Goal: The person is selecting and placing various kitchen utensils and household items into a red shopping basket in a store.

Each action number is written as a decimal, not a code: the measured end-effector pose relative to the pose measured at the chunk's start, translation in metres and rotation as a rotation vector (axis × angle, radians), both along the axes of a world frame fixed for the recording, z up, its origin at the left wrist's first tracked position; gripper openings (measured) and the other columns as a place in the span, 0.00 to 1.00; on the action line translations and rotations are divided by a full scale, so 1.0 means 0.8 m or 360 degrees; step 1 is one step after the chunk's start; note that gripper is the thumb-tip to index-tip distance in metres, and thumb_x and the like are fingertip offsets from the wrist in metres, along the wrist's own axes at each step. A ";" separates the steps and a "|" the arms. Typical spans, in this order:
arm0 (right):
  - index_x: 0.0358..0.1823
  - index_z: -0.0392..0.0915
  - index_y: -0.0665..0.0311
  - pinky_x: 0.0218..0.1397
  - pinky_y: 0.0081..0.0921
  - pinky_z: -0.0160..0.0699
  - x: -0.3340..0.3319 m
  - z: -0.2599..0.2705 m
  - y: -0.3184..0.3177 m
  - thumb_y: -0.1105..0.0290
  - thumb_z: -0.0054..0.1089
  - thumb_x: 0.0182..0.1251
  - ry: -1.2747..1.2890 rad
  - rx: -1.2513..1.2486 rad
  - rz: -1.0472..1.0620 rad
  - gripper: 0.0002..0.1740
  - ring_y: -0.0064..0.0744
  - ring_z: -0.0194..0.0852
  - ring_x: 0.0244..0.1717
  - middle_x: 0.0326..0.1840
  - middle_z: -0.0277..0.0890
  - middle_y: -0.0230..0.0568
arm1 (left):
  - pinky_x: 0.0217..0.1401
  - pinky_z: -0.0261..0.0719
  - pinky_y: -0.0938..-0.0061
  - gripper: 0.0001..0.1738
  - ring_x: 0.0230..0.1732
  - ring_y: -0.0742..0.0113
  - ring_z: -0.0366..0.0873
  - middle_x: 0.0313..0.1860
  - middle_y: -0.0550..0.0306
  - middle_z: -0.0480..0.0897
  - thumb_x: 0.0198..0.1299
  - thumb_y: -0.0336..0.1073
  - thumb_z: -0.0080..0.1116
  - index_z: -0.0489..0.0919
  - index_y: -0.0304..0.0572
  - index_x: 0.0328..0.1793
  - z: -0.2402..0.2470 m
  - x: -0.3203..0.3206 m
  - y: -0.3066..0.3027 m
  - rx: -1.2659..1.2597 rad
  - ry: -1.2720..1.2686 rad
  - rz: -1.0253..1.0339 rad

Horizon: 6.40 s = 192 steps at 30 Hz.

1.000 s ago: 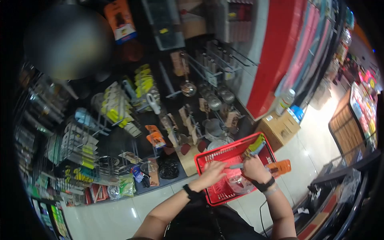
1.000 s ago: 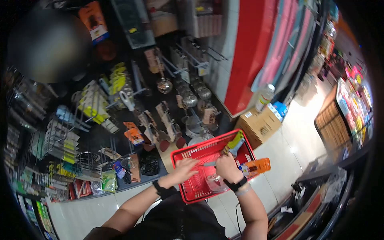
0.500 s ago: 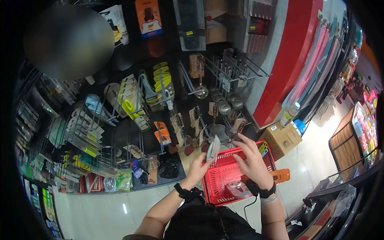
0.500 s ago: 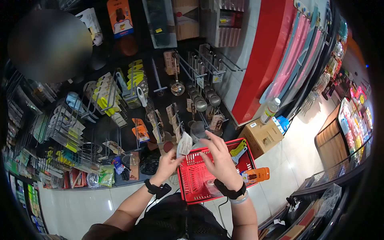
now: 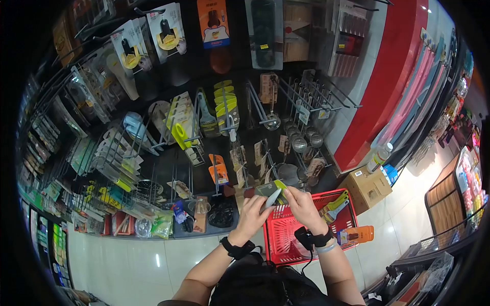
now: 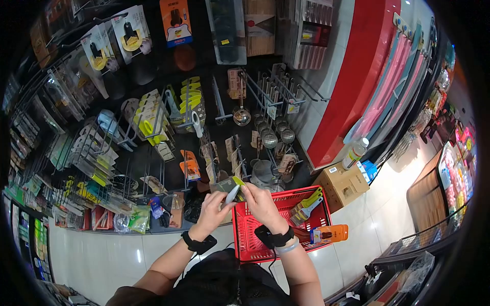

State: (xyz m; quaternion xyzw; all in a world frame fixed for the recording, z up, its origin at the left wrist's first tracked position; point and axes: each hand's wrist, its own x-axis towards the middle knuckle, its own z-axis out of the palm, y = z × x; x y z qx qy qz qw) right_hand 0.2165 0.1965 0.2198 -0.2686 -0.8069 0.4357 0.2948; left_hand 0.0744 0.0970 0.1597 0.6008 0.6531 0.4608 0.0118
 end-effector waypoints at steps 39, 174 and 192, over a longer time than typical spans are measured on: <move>0.54 0.70 0.66 0.39 0.41 0.74 0.002 0.007 -0.007 0.69 0.56 0.62 -0.0023 0.0442 0.0056 0.19 0.55 0.75 0.37 0.42 0.74 0.54 | 0.40 0.70 0.84 0.10 0.36 0.83 0.70 0.34 0.65 0.80 0.66 0.33 0.52 0.77 0.32 0.42 0.064 -0.115 0.061 0.0497 -0.1137 0.0152; 0.43 0.72 0.70 0.42 0.17 0.69 0.066 -0.039 -0.017 0.66 0.45 0.73 0.0527 -0.0558 -0.0486 0.13 0.18 0.70 0.37 0.36 0.75 0.34 | 0.18 0.50 0.89 0.08 0.19 0.91 0.59 0.28 0.76 0.78 0.63 0.37 0.56 0.80 0.45 0.44 0.015 -0.261 -0.169 0.0909 -0.1733 0.1015; 0.36 0.71 0.72 0.35 0.17 0.61 0.067 -0.047 -0.024 0.67 0.45 0.72 0.0314 -0.0435 -0.0573 0.14 0.17 0.58 0.30 0.28 0.67 0.31 | 0.20 0.50 0.88 0.08 0.21 0.91 0.58 0.27 0.78 0.75 0.62 0.40 0.58 0.81 0.46 0.42 0.032 -0.304 -0.162 0.0905 -0.1595 0.0945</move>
